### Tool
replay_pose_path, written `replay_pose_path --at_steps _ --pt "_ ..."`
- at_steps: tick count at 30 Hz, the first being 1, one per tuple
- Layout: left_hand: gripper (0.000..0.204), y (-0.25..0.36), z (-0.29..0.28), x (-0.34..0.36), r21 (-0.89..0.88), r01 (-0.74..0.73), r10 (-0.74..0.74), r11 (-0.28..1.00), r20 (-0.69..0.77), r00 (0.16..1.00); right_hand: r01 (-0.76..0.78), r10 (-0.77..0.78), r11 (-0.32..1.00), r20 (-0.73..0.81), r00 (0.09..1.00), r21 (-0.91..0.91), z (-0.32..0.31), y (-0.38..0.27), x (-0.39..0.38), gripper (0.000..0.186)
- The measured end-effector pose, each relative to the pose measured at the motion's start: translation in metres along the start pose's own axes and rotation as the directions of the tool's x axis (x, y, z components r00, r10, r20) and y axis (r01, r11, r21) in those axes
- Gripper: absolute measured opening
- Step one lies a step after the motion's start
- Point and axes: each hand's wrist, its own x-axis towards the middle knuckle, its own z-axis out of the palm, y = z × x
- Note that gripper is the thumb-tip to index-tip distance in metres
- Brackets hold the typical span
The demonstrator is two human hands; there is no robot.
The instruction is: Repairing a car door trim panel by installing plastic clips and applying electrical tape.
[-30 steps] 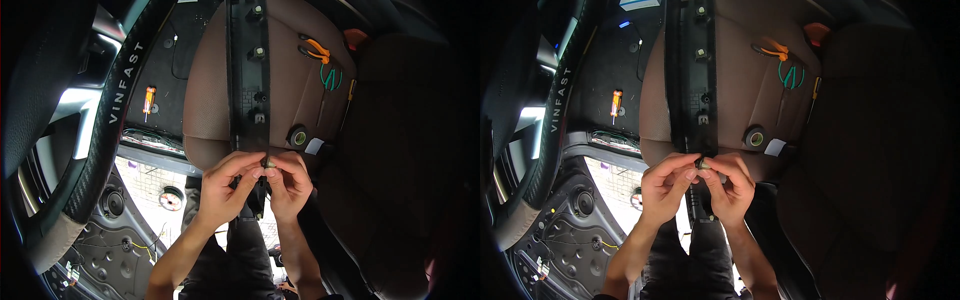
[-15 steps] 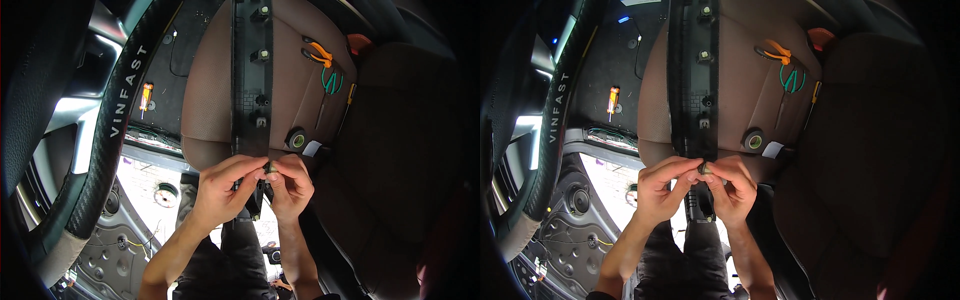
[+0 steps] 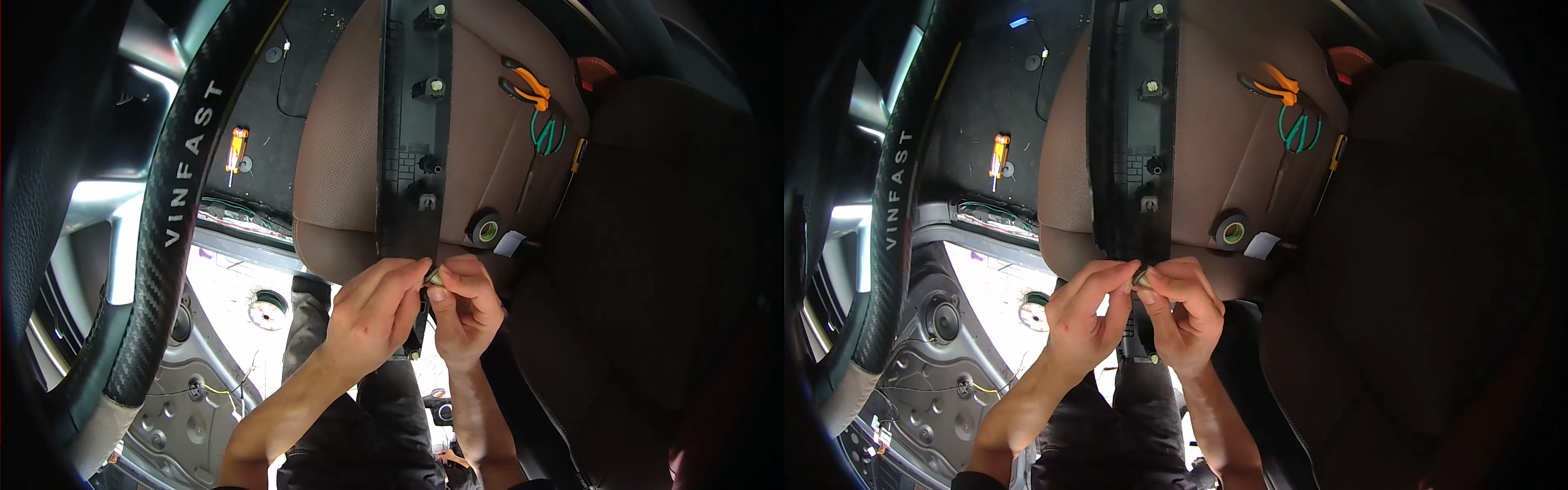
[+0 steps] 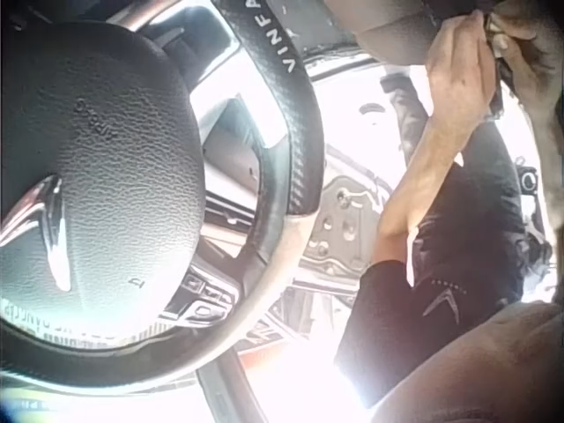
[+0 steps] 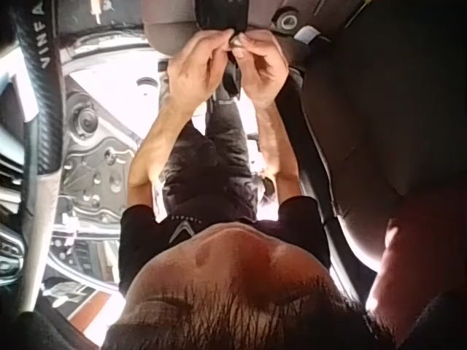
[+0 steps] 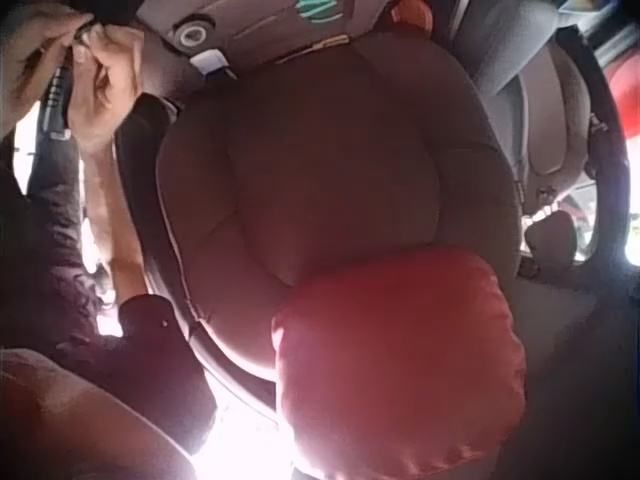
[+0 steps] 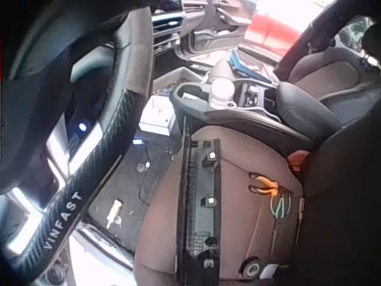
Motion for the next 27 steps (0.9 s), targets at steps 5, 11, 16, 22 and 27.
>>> replay_pose_path --at_steps 5,11,16,22,27 --pt "0.026 -0.010 0.011 -0.003 0.060 -0.064 0.067 0.996 -0.050 0.997 -0.119 0.130 0.987 -0.095 0.987 0.112 0.003 0.008 -0.005 0.018" --pt "0.022 -0.010 0.015 0.001 0.080 -0.011 0.021 0.997 -0.123 0.992 -0.168 0.196 0.958 -0.103 0.975 0.233 0.008 0.009 0.004 0.018" --pt "0.020 -0.005 0.005 0.006 -0.271 0.260 -0.246 0.927 0.085 0.965 -0.010 0.010 1.000 -0.016 1.000 0.005 -0.016 0.014 0.016 0.015" --pt "0.019 0.003 0.001 0.006 -0.411 0.368 -0.346 0.834 0.129 0.929 0.141 -0.140 0.988 0.029 0.990 -0.061 -0.019 0.014 0.020 0.016" --pt "0.019 0.007 -0.003 0.007 -0.362 0.349 -0.331 0.864 0.113 0.937 0.144 -0.140 0.987 0.064 0.988 -0.064 -0.018 0.009 0.018 0.019"
